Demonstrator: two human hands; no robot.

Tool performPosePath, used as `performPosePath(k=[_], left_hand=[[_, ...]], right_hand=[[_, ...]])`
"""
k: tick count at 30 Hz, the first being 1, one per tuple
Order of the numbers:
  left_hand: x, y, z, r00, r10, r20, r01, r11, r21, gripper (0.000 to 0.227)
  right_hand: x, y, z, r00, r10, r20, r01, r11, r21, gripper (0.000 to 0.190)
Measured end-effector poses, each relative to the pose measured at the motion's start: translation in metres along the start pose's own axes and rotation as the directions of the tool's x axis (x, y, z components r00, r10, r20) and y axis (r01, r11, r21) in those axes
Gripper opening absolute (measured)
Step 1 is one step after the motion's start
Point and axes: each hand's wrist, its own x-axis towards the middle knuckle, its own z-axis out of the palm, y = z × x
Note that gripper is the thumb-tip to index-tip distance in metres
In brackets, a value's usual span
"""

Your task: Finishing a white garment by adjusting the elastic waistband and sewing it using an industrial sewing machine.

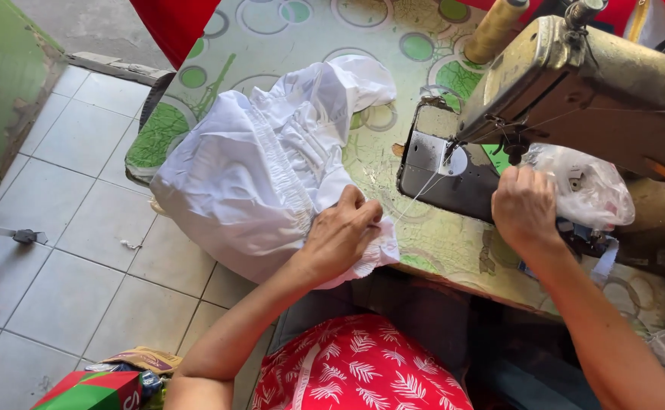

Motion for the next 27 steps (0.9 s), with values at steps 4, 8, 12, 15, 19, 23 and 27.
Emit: performPosePath(k=[4, 8, 12, 15, 19, 23, 27], left_hand=[[-0.017, 0.000, -0.004, 0.983, -0.046, -0.176, 0.029, 0.995, -0.095, 0.016], [-0.033, 0.004, -0.007, 0.916, -0.050, -0.398, -0.001, 0.992, -0.126, 0.014], [-0.035, -0.006, 0.006, 0.896, -0.036, -0.443, -0.040, 0.986, -0.161, 0.014], [-0.035, -0.009, 0.010, 0.887, -0.041, -0.460, -0.039, 0.986, -0.162, 0.014], [-0.034, -0.005, 0.004, 0.885, -0.048, -0.463, -0.044, 0.982, -0.185, 0.014], [-0.034, -0.003, 0.003, 0.884, -0.048, -0.465, -0.045, 0.981, -0.187, 0.013], [-0.036, -0.006, 0.003, 0.886, -0.058, -0.461, -0.027, 0.984, -0.177, 0.013]], right_hand=[[0.008, -0.005, -0.077, 0.984, 0.010, 0.178, -0.080, 0.918, 0.389, 0.017], [0.010, -0.009, -0.098, 0.994, -0.090, 0.063, 0.059, 0.921, 0.385, 0.024], [0.027, -0.033, -0.140, 0.996, -0.080, 0.030, 0.060, 0.902, 0.427, 0.023], [0.032, -0.060, -0.164, 0.985, -0.175, 0.013, 0.140, 0.831, 0.539, 0.021], [0.038, -0.087, -0.167, 0.970, -0.243, -0.012, 0.208, 0.801, 0.561, 0.021], [0.047, -0.104, -0.153, 0.966, -0.255, -0.039, 0.232, 0.792, 0.565, 0.014], [0.040, -0.100, -0.141, 0.957, -0.290, -0.023, 0.255, 0.800, 0.543, 0.017]])
